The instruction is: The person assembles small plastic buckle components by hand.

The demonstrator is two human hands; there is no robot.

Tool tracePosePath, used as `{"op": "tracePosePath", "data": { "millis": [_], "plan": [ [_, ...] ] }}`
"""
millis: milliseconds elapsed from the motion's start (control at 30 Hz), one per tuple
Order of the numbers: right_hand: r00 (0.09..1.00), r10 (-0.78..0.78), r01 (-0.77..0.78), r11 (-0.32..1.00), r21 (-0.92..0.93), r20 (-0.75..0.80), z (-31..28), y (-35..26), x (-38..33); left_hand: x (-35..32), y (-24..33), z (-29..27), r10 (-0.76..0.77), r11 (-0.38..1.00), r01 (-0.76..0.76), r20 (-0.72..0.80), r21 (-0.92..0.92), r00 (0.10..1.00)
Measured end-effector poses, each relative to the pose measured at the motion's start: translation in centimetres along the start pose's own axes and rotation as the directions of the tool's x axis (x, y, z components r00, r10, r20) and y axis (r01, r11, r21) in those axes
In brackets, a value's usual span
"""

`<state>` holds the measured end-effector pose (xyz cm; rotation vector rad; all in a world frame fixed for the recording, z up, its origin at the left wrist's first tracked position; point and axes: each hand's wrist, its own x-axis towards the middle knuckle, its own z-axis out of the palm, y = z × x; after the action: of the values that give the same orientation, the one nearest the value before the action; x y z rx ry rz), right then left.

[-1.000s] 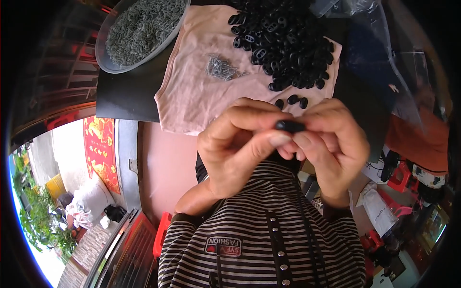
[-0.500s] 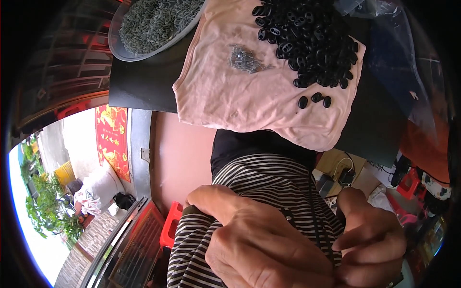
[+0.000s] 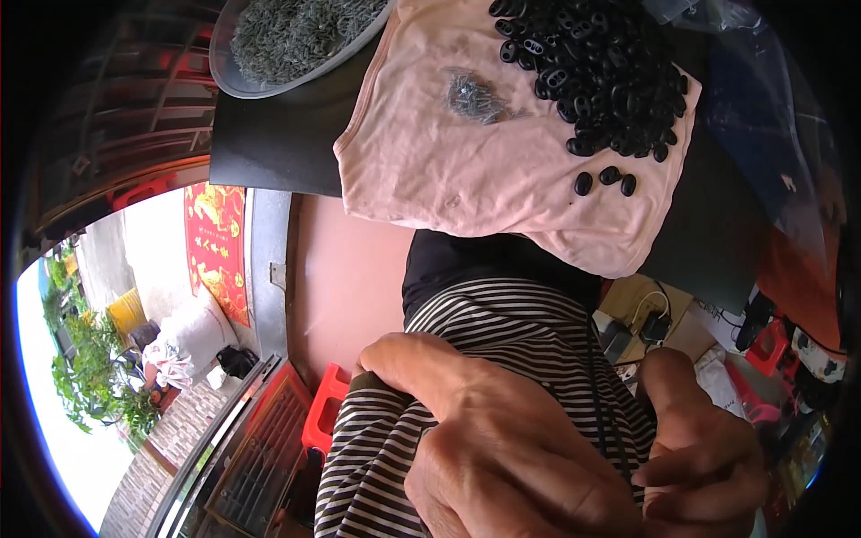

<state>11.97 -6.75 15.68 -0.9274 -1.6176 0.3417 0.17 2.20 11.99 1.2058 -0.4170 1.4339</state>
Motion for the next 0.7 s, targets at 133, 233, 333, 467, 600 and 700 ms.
{"op": "tracePosePath", "data": {
  "millis": [133,233,333,467,600,700],
  "plan": [
    [0.996,0.069,-0.068,0.997,-0.027,0.047,0.5,-0.4,0.4,0.6,-0.4,-1.1,-0.028,0.998,0.036,0.141,-0.049,0.99],
    [0.973,0.185,-0.208,0.963,-0.173,-0.139,1.5,-1.1,0.1,-0.2,-0.2,-0.6,0.014,1.0,-0.013,0.075,-0.025,0.997],
    [0.988,0.133,-0.143,0.98,-0.137,-0.077,1.2,-0.7,0.2,0.2,-0.3,-1.1,-0.052,0.995,0.063,0.123,-0.083,0.991],
    [0.991,0.079,-0.09,0.99,-0.108,-0.107,1.4,-0.5,0.0,-0.1,-0.2,-0.7,-0.071,0.994,0.076,0.064,-0.083,0.995],
    [0.979,0.011,-0.027,0.997,-0.076,-0.202,1.8,0.2,-0.5,-0.2,-0.4,-0.6,-0.06,0.992,0.067,0.066,-0.105,0.996],
    [0.978,0.193,-0.204,0.96,-0.193,-0.075,1.6,-1.3,0.7,-0.1,-0.4,-1.0,-0.054,0.992,0.062,0.065,-0.112,0.996]
  ]
}}
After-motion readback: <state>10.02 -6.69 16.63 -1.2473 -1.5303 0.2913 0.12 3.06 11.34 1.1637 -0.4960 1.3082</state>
